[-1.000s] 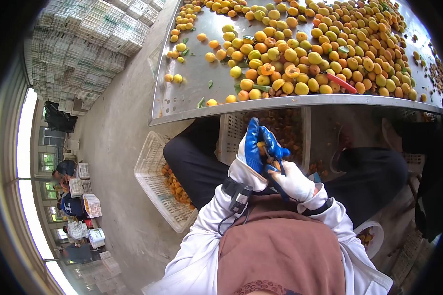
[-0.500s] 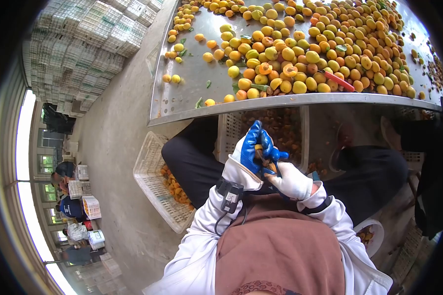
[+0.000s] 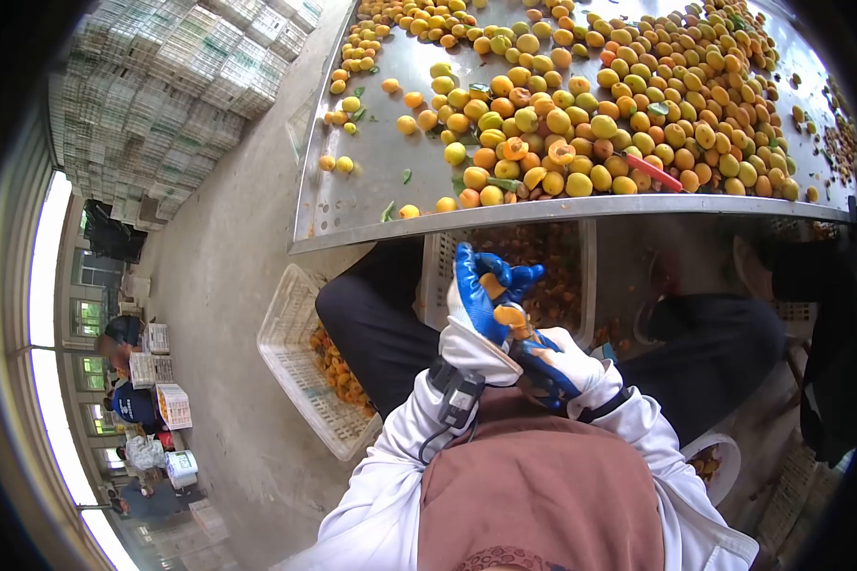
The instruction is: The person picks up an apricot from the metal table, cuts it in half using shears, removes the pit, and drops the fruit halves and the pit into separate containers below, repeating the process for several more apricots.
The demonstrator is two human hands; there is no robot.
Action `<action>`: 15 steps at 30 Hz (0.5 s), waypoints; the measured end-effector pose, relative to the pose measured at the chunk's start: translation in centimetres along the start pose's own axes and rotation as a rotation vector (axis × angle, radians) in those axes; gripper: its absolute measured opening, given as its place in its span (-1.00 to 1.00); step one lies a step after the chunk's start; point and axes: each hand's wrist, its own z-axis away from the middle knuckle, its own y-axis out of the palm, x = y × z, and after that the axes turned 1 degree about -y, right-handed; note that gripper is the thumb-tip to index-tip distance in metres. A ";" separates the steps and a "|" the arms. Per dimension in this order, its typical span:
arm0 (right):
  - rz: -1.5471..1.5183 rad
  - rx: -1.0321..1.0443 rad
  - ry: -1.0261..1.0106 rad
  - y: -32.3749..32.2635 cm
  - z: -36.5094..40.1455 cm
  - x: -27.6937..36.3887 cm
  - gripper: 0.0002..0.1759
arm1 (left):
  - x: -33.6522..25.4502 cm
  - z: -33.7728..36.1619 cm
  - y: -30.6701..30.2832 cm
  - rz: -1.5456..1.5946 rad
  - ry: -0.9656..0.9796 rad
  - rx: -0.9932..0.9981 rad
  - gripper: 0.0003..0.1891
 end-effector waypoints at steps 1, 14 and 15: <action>-0.003 -0.074 0.001 -0.2 0.0 -0.1 -0.58 | -0.7 0.5 0.6 -0.150 0.119 -0.076 -0.43; 1.281 -0.657 -0.133 0.1 -1.7 -0.5 -0.56 | -21.4 8.5 -14.5 -2.246 1.148 -0.959 -0.73; 1.280 -0.656 -0.133 0.0 -1.9 -0.5 -0.56 | -20.9 7.8 -13.5 -2.117 1.227 -0.869 -0.69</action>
